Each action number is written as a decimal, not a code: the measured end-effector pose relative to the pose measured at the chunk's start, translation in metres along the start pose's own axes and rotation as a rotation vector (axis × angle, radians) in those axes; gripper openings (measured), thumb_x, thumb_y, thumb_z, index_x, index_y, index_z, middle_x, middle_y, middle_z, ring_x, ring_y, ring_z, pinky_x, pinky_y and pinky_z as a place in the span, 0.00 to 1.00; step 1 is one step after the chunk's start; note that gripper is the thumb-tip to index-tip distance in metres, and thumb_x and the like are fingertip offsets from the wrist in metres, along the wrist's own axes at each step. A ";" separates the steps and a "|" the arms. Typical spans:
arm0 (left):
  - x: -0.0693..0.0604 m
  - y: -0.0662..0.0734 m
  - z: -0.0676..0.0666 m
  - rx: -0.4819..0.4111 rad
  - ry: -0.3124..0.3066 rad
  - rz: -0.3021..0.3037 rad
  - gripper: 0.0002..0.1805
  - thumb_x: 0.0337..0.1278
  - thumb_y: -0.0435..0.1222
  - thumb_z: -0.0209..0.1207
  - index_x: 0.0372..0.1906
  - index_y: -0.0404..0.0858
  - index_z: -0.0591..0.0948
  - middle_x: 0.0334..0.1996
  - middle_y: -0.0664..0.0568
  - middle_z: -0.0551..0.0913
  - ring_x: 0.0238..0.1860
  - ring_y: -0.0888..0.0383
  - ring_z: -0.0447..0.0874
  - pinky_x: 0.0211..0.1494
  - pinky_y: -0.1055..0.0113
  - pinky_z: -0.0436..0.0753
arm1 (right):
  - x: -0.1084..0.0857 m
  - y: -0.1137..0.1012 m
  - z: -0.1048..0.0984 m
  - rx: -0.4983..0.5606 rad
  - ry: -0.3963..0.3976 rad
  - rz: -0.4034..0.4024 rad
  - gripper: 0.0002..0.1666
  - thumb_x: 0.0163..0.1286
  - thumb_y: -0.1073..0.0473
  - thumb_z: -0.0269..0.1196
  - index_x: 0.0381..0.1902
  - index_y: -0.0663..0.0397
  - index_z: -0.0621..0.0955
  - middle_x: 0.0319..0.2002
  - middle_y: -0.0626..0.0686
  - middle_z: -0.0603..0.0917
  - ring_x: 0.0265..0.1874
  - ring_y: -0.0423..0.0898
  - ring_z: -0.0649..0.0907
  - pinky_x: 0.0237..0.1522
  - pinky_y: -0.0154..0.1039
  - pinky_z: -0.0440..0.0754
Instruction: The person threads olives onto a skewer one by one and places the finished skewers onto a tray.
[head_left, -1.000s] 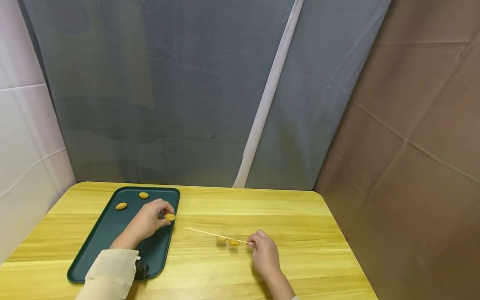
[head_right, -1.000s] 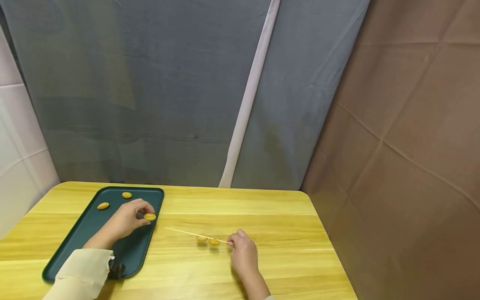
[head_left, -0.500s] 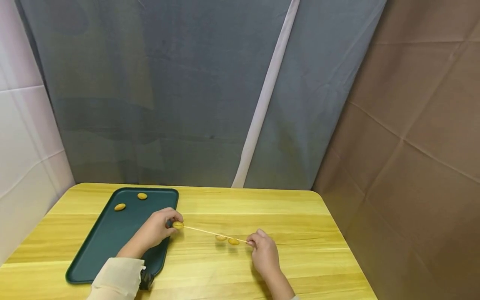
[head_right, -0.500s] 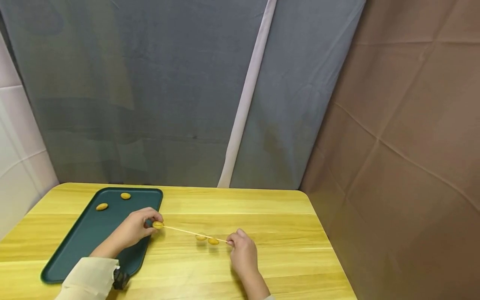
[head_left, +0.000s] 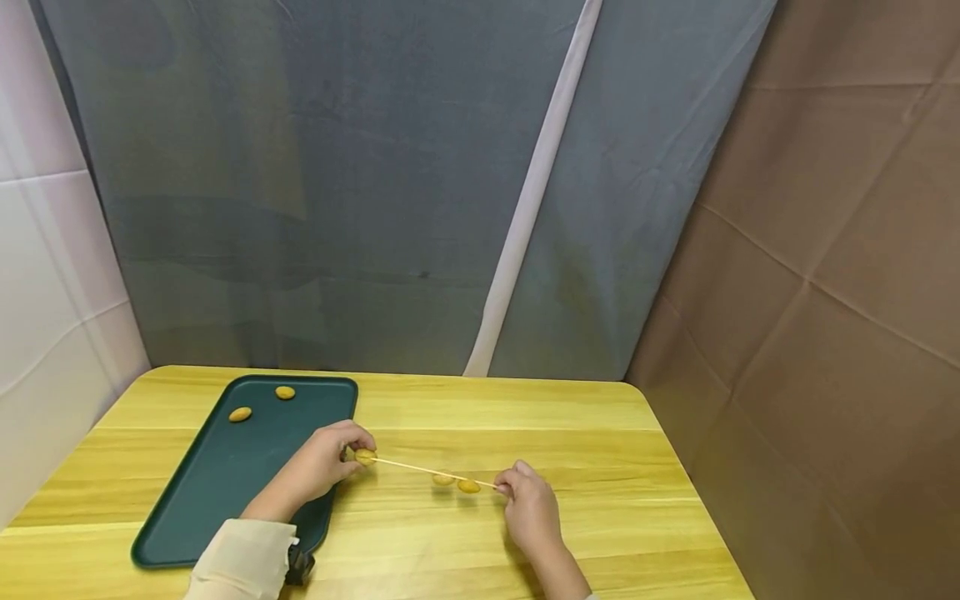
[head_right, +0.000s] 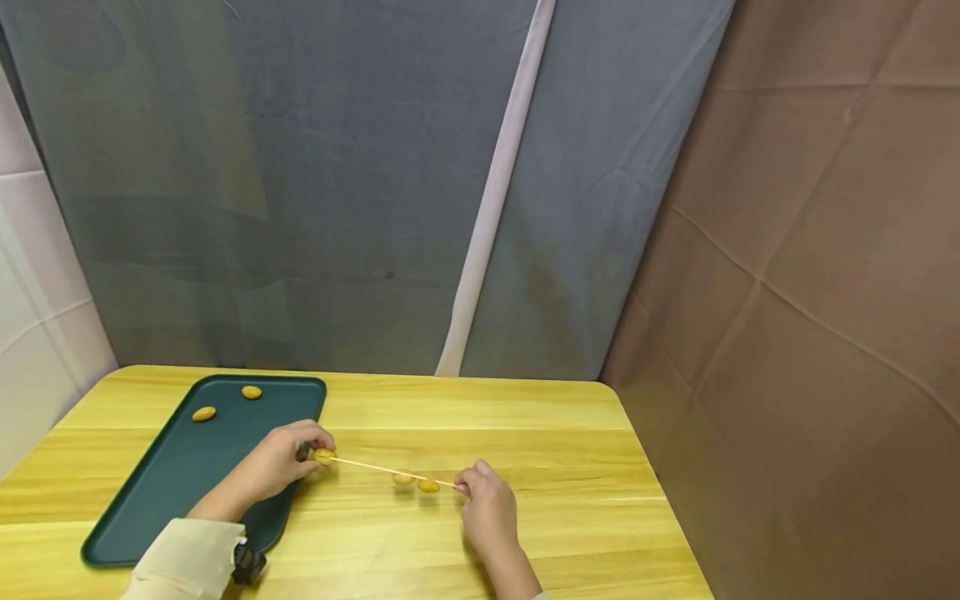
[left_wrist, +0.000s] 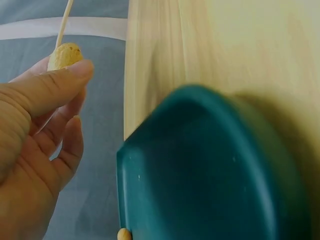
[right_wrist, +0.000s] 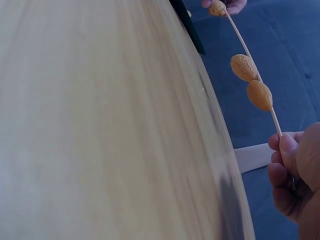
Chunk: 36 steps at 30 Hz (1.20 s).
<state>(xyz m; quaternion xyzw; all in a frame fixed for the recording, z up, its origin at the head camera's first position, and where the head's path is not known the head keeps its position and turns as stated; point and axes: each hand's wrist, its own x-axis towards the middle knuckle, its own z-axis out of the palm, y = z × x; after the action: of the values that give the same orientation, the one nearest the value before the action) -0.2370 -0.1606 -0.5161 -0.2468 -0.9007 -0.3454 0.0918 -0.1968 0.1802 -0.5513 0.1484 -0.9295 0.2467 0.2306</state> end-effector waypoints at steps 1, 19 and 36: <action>0.000 0.001 0.000 0.000 -0.005 0.008 0.19 0.41 0.22 0.75 0.37 0.45 0.85 0.38 0.61 0.81 0.38 0.59 0.80 0.41 0.60 0.83 | 0.000 0.000 0.000 -0.004 -0.003 0.002 0.03 0.58 0.64 0.73 0.28 0.53 0.87 0.24 0.40 0.74 0.21 0.33 0.71 0.27 0.30 0.76; 0.005 0.011 0.005 -0.034 -0.076 -0.011 0.16 0.40 0.23 0.76 0.37 0.40 0.90 0.33 0.61 0.83 0.34 0.61 0.77 0.36 0.67 0.80 | 0.004 -0.001 0.000 -0.027 0.000 -0.006 0.09 0.53 0.70 0.75 0.26 0.51 0.86 0.24 0.39 0.75 0.21 0.33 0.73 0.26 0.29 0.76; 0.007 0.019 0.012 -0.065 -0.136 -0.022 0.15 0.40 0.23 0.76 0.37 0.37 0.91 0.33 0.58 0.84 0.32 0.63 0.75 0.33 0.68 0.78 | 0.005 0.000 0.003 -0.038 -0.022 0.003 0.11 0.51 0.70 0.75 0.26 0.51 0.85 0.24 0.39 0.72 0.20 0.32 0.71 0.24 0.28 0.74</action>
<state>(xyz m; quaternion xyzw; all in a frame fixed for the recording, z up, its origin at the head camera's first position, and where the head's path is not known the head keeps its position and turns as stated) -0.2331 -0.1379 -0.5116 -0.2625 -0.8959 -0.3581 0.0183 -0.2022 0.1777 -0.5515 0.1453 -0.9367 0.2275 0.2230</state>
